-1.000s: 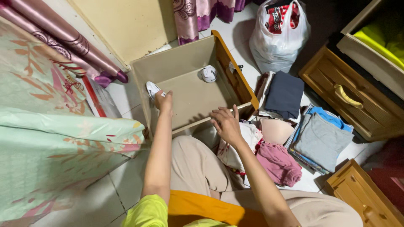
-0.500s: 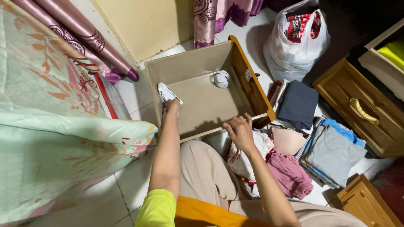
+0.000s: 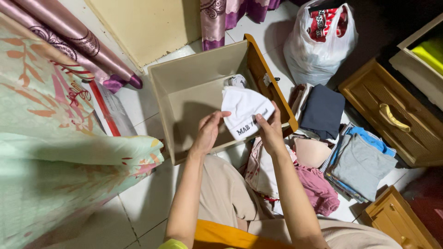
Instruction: The person folds a gray shirt, a pair of dark blue shorts, a pair of white socks, and a pink garment by hand, then places them into an open drawer.
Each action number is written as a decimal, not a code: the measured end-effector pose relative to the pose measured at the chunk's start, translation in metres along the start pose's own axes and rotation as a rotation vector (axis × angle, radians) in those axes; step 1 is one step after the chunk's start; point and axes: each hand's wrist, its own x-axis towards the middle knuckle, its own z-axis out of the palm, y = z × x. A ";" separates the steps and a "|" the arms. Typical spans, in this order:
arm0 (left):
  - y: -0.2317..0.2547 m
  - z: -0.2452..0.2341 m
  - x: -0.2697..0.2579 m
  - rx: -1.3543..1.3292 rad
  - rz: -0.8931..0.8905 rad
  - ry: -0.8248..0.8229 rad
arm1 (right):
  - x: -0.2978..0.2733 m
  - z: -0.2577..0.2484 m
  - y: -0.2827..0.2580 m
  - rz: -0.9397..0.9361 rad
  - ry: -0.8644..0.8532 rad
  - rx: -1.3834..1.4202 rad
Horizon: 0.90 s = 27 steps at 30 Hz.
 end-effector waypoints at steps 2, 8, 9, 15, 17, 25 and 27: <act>-0.013 0.002 -0.007 0.172 -0.048 0.082 | 0.002 -0.004 0.000 0.017 -0.036 0.037; -0.018 0.017 -0.002 0.716 0.137 0.191 | 0.000 0.019 0.011 -0.362 0.084 -0.387; -0.016 0.020 -0.002 0.501 -0.020 0.178 | -0.003 0.028 0.009 -0.476 0.078 -0.521; -0.036 0.002 0.025 -0.143 -0.153 0.379 | 0.002 0.065 -0.012 -0.151 -0.665 -0.971; -0.052 -0.015 0.029 -0.243 -0.221 0.485 | 0.035 0.058 -0.005 0.015 -0.726 -0.874; -0.079 -0.034 0.024 -0.462 -0.200 0.611 | 0.216 0.053 0.042 -0.006 -0.570 -1.681; -0.078 -0.034 0.023 -0.464 -0.220 0.717 | 0.237 0.056 0.055 0.134 -0.550 -1.866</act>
